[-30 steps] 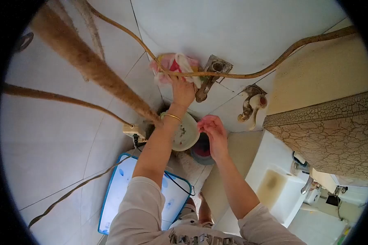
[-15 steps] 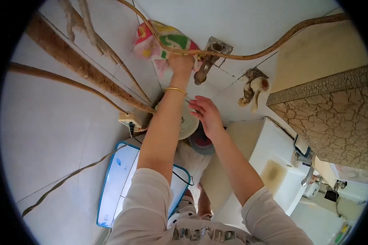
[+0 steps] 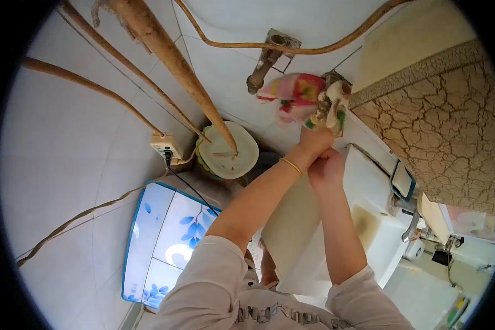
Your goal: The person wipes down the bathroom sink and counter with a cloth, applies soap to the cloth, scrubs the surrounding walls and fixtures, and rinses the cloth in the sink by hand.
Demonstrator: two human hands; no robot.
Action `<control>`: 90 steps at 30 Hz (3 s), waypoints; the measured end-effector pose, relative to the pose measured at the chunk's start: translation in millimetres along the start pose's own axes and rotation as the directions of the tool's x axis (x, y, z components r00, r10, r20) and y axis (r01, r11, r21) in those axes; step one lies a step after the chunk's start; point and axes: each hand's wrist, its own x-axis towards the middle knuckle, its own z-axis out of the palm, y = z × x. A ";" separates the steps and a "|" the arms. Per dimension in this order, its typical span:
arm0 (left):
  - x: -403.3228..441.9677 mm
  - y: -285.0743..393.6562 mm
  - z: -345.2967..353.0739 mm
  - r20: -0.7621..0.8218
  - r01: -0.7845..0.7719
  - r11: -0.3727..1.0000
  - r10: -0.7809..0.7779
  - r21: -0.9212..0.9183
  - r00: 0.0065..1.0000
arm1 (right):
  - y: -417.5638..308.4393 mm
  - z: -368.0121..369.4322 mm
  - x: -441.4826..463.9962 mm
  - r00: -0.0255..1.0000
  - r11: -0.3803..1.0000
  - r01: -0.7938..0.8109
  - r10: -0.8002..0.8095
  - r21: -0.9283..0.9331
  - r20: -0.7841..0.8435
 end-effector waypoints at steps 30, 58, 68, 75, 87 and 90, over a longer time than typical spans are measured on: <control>-123.5 72.3 9.3 -0.036 0.081 0.462 -0.240 -0.883 0.970 | -51.7 -44.5 -70.2 0.691 0.692 0.681 -0.716 -0.241 -0.102; 21.7 62.5 39.3 -0.300 -0.619 0.675 0.736 0.403 0.607 | -116.3 -31.9 9.4 0.206 -0.705 0.281 -0.618 -0.651 0.758; -29.0 -12.9 46.3 -0.165 -0.565 0.723 0.662 0.398 0.731 | -83.8 -90.6 16.1 0.302 -0.780 0.345 -0.434 -0.521 0.849; 0.1 113.5 9.3 -0.260 -0.657 0.581 0.810 0.481 0.526 | -138.1 -12.4 0.0 -0.208 -0.822 0.335 -0.542 -0.462 0.814; -14.5 1.8 53.8 -0.203 -0.694 0.550 0.829 0.464 0.521 | -75.8 -106.1 34.2 0.274 -0.709 0.462 -0.458 -0.533 0.846; -19.4 22.2 43.0 -0.296 -0.656 0.622 0.782 0.428 0.548 | -91.3 -75.5 6.9 0.097 -0.767 0.472 -0.446 -0.436 0.890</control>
